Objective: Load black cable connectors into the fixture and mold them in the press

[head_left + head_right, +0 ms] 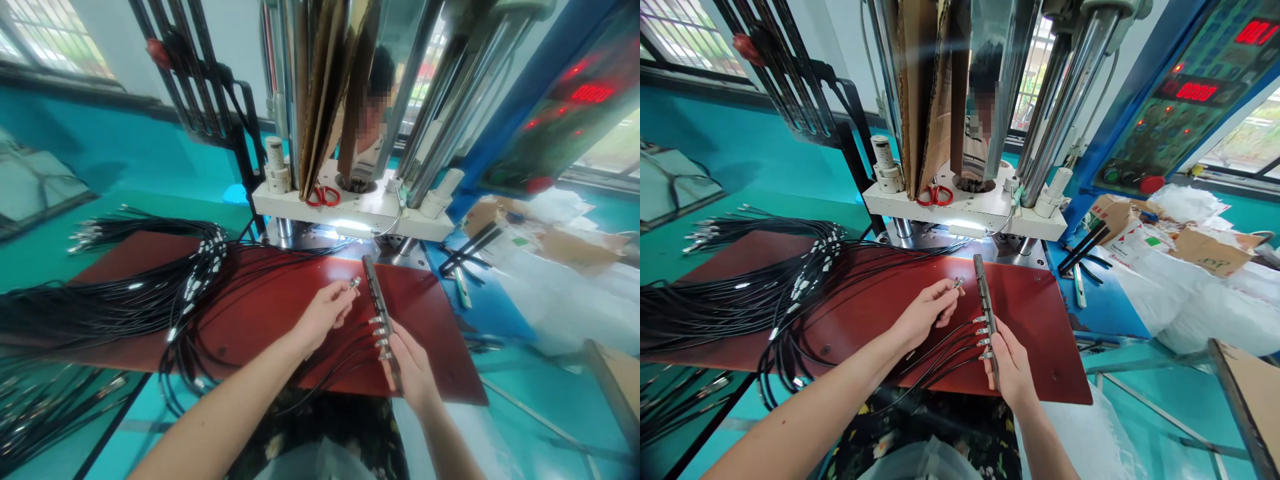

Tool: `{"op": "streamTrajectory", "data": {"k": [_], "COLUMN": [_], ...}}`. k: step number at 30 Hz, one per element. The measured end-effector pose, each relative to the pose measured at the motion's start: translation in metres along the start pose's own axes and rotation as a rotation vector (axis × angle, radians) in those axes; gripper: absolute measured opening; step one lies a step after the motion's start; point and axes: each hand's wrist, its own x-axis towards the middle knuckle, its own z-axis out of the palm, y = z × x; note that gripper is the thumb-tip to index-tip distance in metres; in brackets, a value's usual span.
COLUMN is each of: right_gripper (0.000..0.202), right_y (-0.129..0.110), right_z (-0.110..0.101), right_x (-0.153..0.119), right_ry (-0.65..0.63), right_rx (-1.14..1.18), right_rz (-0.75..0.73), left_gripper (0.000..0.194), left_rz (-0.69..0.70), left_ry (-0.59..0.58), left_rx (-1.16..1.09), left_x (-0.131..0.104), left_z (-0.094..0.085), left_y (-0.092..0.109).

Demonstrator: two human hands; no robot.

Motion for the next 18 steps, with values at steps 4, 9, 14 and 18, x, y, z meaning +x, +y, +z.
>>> {"op": "streamTrajectory", "data": {"k": [4, 9, 14, 18], "right_gripper": [0.057, 0.058, 0.057, 0.062], "right_y": [0.000, 0.000, 0.002, 0.003], "right_z": [0.002, 0.000, -0.002, -0.004], "right_x": [-0.003, -0.002, 0.001, 0.001], "right_ry": [0.054, -0.002, -0.003, -0.045], "right_rx": [0.016, -0.050, -0.070, -0.103], "right_rz": [-0.019, 0.000, 0.005, 0.009], "left_gripper": [0.019, 0.014, 0.022, 0.025], "left_rz": [-0.185, -0.247, -0.211, -0.208], "left_ry": [-0.059, -0.111, -0.088, -0.066], "left_rx": [0.057, 0.190, 0.189, 0.175], "left_x": [0.000, -0.001, -0.002, -0.001], "left_z": [-0.008, 0.000, 0.006, 0.006], "left_y": [-0.001, -0.005, -0.001, 0.000]}}
